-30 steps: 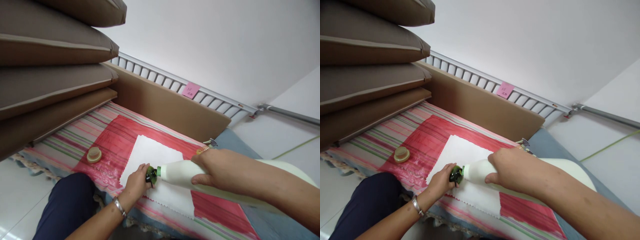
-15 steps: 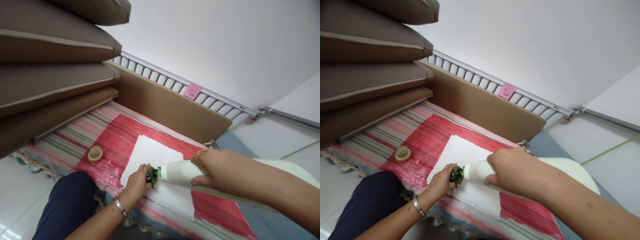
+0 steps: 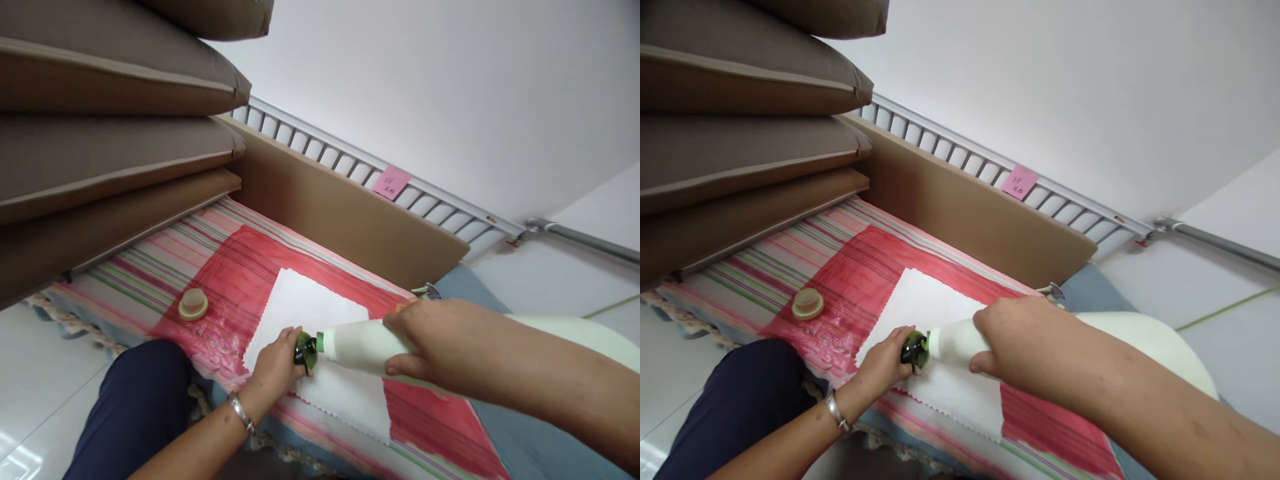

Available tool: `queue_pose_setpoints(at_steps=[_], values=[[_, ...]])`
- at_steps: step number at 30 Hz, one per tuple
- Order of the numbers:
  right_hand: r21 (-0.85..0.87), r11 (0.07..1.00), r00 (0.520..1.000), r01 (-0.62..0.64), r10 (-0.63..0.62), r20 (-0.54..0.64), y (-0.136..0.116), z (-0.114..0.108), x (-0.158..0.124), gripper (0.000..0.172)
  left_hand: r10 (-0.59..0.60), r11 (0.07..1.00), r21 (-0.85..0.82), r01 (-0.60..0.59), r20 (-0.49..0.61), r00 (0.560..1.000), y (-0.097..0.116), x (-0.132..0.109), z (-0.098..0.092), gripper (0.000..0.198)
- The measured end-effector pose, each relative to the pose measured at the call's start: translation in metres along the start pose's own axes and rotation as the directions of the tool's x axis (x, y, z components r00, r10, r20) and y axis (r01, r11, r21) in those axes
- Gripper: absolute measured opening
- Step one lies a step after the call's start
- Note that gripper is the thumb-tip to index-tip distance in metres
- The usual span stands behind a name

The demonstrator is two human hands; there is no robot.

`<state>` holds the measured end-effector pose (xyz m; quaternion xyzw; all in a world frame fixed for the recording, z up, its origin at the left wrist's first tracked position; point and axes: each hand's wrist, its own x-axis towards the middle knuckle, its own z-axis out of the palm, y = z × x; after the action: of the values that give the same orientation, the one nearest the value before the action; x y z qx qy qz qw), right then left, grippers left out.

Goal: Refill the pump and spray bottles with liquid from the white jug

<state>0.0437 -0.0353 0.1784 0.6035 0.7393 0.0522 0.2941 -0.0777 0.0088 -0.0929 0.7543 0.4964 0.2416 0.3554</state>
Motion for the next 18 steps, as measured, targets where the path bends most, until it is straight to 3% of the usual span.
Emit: queue_pose_setpoints(at_steps=[18], values=[[-0.015, 1.000, 0.999, 0.011, -0.011, -0.030, -0.005, 0.009, 0.001, 0.021, -0.023, 0.998, -0.051, 0.023, -0.002, 1.000, -0.004, 0.000, 0.001, 0.070]])
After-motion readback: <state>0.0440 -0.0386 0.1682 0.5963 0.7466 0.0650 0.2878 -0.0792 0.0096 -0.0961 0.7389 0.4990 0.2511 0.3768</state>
